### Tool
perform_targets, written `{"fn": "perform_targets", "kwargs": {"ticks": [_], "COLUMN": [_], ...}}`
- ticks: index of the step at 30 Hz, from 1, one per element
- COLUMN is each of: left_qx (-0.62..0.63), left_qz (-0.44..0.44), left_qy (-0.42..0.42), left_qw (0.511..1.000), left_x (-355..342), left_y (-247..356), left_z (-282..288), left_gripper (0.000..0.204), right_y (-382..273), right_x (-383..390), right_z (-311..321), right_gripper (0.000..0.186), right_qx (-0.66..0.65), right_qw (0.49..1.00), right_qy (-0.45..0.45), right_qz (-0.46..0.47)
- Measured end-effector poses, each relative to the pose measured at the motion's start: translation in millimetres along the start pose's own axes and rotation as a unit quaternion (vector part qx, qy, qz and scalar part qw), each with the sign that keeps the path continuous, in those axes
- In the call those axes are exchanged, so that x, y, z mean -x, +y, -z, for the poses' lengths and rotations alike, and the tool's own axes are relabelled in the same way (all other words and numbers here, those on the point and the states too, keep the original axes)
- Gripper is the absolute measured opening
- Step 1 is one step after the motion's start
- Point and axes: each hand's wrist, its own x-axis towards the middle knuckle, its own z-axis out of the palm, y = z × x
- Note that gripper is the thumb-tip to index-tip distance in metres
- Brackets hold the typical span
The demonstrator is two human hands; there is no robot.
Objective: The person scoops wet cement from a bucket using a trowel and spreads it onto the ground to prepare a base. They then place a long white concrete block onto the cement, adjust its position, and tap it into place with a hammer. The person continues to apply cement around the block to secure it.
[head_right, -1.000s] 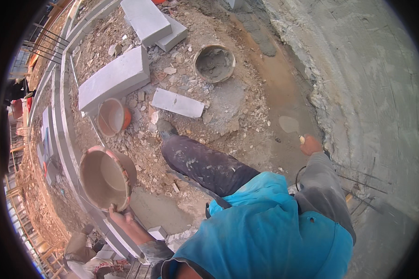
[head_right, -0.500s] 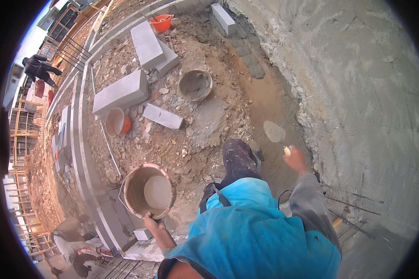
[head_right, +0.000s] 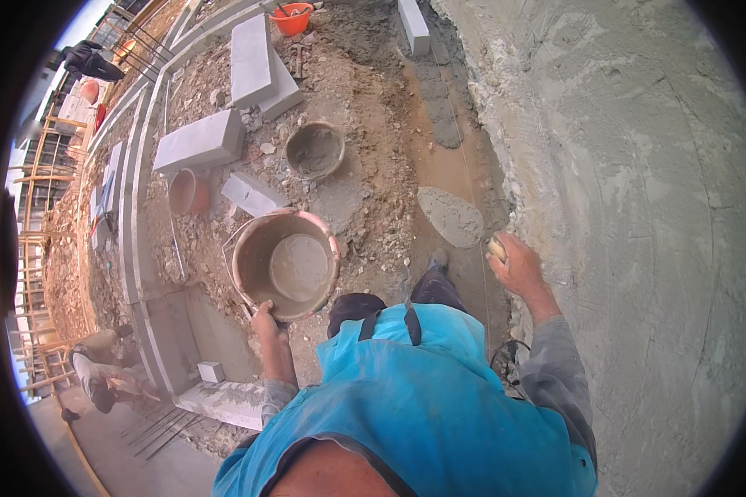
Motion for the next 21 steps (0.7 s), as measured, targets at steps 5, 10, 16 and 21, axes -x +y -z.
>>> {"fn": "perform_targets", "kwargs": {"ticks": [5,10,16,21], "left_qx": [-0.07,-0.187,-0.308,-0.305], "left_qz": [-0.076,-0.144,-0.241,-0.321], "left_qy": [-0.079,-0.115,-0.153,-0.168], "left_qw": [0.992,0.965,0.908,0.881], "left_x": [33,31,42,31], "left_y": [3,3,29,50], "left_z": [-126,-199,-266,-289], "left_gripper": [0.006,0.016,0.022,0.023], "right_y": [-36,-68,-70,-82], "right_x": [-103,-177,-226,-237], "right_z": [73,68,34,14], "right_gripper": [0.041,0.034,0.025,0.025], "right_qx": [0.014,0.129,0.287,0.23], "right_qw": [0.988,0.959,0.922,0.939], "right_qy": [-0.044,-0.124,-0.18,-0.201], "right_qz": [0.15,0.218,0.189,0.159]}}
